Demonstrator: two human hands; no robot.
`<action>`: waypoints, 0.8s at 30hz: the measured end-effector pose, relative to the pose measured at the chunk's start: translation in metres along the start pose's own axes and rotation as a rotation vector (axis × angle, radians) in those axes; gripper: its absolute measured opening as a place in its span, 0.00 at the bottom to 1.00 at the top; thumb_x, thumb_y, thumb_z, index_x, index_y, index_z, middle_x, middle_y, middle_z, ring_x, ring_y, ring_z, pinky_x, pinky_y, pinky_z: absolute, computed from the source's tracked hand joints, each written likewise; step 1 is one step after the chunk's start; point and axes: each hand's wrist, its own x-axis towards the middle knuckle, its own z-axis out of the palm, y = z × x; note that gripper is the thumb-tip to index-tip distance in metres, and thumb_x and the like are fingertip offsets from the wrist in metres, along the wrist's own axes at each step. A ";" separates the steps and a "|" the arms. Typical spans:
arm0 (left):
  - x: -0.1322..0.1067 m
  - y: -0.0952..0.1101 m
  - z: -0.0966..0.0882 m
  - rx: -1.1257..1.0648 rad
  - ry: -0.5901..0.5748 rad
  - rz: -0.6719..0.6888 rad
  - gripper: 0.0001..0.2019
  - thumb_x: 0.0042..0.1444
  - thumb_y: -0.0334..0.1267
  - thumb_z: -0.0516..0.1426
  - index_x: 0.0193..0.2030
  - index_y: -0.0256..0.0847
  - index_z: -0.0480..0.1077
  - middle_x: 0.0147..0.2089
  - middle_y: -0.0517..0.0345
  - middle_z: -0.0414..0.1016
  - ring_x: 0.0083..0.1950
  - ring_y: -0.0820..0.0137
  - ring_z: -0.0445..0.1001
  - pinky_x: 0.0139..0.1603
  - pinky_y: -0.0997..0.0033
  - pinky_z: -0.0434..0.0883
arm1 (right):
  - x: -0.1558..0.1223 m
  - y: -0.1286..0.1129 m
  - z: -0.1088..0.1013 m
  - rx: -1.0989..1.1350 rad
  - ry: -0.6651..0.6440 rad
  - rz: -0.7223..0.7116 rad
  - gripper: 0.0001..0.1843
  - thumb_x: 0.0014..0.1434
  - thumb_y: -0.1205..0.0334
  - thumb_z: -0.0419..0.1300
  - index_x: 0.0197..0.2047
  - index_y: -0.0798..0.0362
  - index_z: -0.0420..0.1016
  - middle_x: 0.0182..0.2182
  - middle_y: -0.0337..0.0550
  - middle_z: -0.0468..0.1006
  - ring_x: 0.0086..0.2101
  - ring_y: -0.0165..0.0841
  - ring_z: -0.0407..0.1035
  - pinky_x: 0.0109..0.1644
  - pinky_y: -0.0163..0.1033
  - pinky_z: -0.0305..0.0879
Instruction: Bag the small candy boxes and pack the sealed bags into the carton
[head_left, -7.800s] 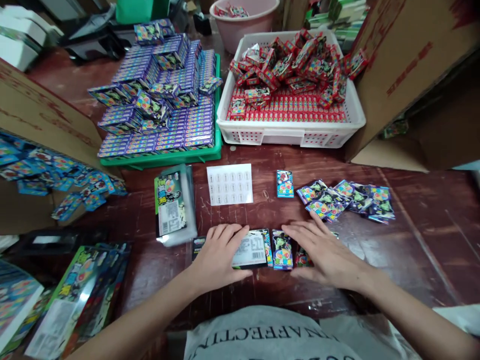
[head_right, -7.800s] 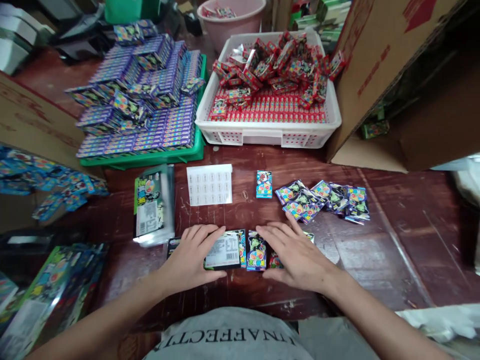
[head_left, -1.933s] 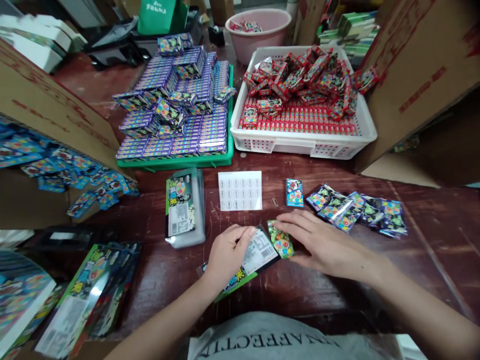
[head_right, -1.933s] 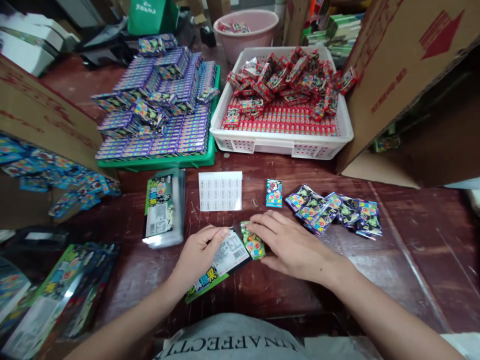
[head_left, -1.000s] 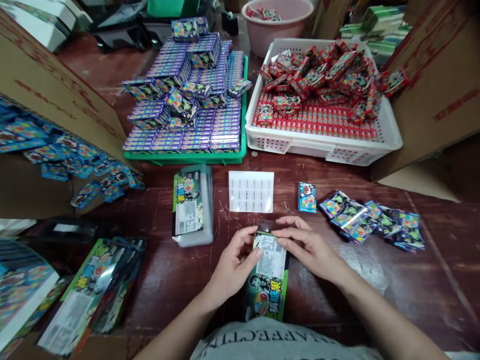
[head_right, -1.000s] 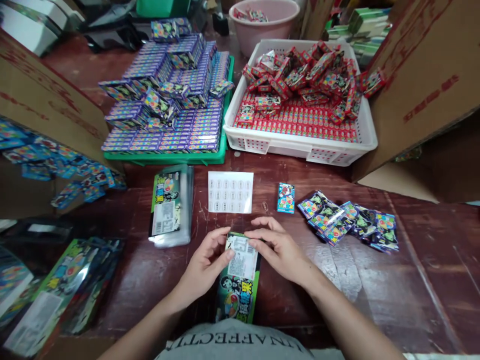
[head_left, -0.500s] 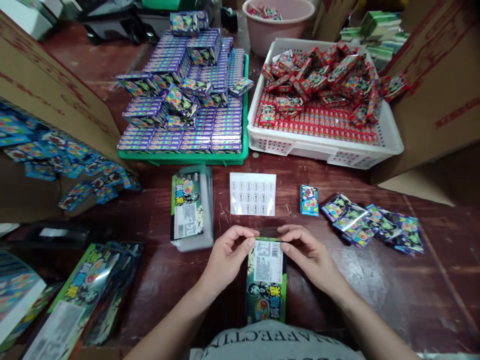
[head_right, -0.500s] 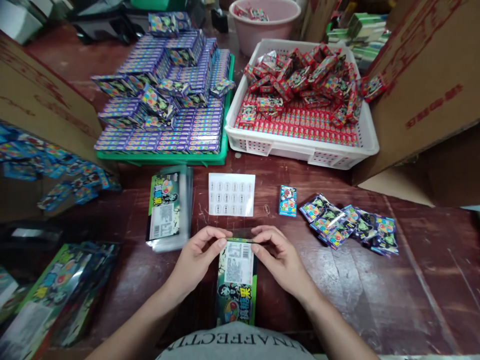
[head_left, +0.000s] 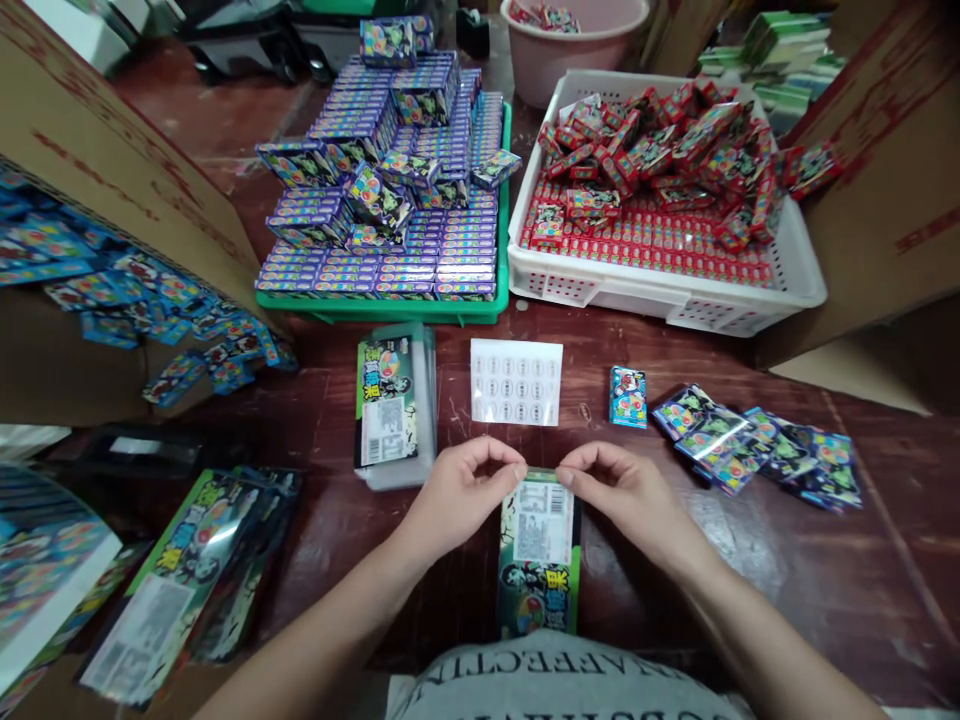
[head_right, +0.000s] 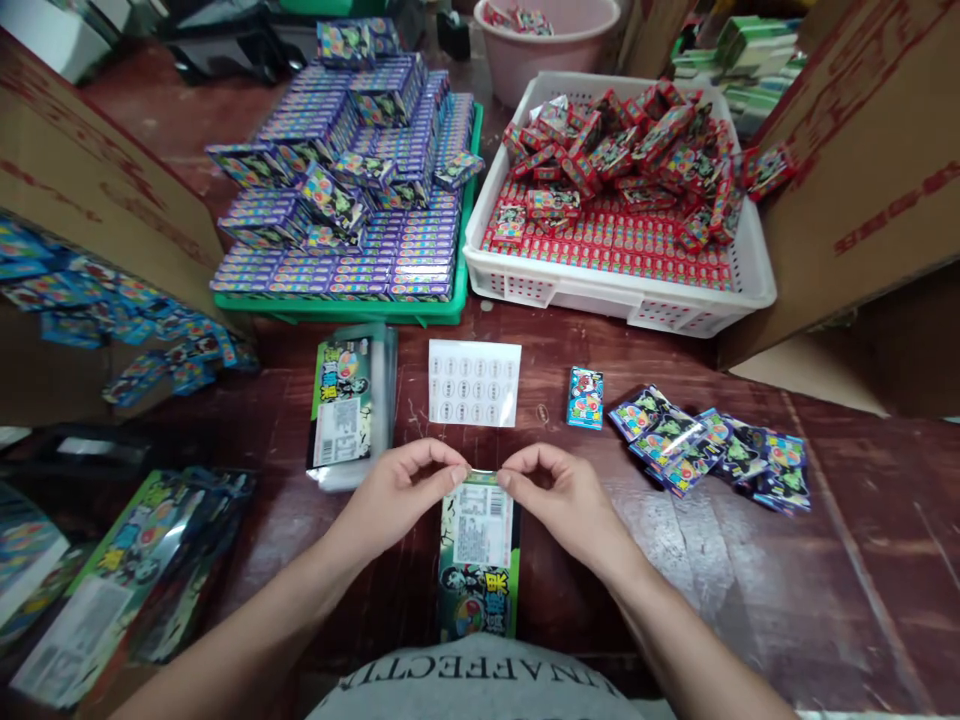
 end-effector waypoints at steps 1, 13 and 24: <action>0.002 0.001 -0.001 -0.004 -0.004 -0.012 0.08 0.58 0.42 0.62 0.37 0.40 0.77 0.37 0.55 0.81 0.37 0.68 0.76 0.42 0.65 0.73 | 0.002 -0.002 -0.001 0.014 -0.010 0.022 0.12 0.58 0.50 0.67 0.34 0.50 0.79 0.32 0.40 0.81 0.34 0.35 0.75 0.43 0.44 0.74; 0.006 -0.014 -0.010 0.102 -0.124 0.179 0.04 0.62 0.39 0.61 0.39 0.43 0.76 0.44 0.55 0.80 0.46 0.66 0.78 0.51 0.62 0.73 | 0.004 0.017 -0.020 -0.171 -0.192 -0.251 0.08 0.65 0.53 0.62 0.42 0.45 0.80 0.45 0.44 0.82 0.47 0.38 0.76 0.53 0.50 0.73; 0.091 0.034 -0.043 0.778 0.175 0.589 0.27 0.56 0.35 0.65 0.62 0.43 0.67 0.68 0.46 0.65 0.71 0.54 0.58 0.71 0.48 0.56 | 0.155 -0.020 -0.035 -0.526 -0.080 -0.536 0.33 0.54 0.52 0.71 0.60 0.52 0.70 0.55 0.53 0.76 0.57 0.48 0.66 0.63 0.59 0.60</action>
